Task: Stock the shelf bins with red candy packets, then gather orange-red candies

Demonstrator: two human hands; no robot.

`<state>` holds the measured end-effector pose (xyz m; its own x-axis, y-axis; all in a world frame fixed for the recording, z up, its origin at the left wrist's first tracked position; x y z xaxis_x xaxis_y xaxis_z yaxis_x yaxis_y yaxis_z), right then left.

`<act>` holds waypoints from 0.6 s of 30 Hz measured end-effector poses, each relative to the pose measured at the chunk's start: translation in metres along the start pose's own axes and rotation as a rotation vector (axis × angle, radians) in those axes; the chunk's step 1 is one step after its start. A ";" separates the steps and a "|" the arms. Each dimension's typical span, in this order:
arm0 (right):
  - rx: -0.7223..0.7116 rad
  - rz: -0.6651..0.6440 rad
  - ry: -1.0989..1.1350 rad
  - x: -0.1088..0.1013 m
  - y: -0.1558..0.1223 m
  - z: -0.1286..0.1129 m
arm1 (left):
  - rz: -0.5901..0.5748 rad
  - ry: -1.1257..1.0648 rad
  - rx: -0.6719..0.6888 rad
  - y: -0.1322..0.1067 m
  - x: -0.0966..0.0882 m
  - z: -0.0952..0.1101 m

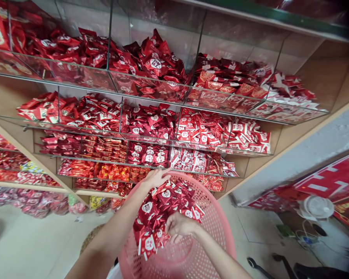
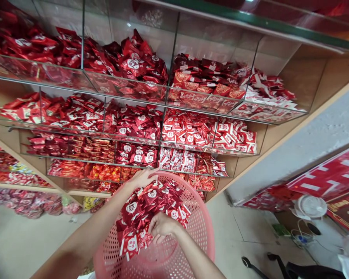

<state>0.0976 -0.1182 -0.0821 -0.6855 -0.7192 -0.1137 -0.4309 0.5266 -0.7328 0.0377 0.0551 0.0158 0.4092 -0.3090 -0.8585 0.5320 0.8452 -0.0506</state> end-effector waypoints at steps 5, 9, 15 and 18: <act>-0.038 0.090 0.057 -0.010 -0.002 -0.001 | 0.003 -0.019 -0.021 0.003 0.001 -0.001; -0.017 0.122 0.055 -0.013 -0.002 0.004 | 0.006 -0.033 -0.034 0.006 0.002 0.000; 0.045 0.143 -0.013 -0.012 0.001 0.010 | -0.001 -0.036 -0.053 0.008 0.003 -0.002; 0.061 0.155 -0.064 -0.010 -0.001 0.006 | 0.006 -0.026 -0.047 0.008 0.003 -0.002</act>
<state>0.1086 -0.1145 -0.0842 -0.7015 -0.6597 -0.2696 -0.2851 0.6065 -0.7422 0.0414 0.0621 0.0119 0.4319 -0.3148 -0.8452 0.4945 0.8664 -0.0700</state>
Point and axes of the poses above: each hand's wrist, its own y-axis towards the middle knuckle, its own x-axis out of the palm, z = x × y, the point moved 9 cm from there along y, towards the middle knuckle, and after that the axes turned 14 degrees about -y, right-handed, at the moved point
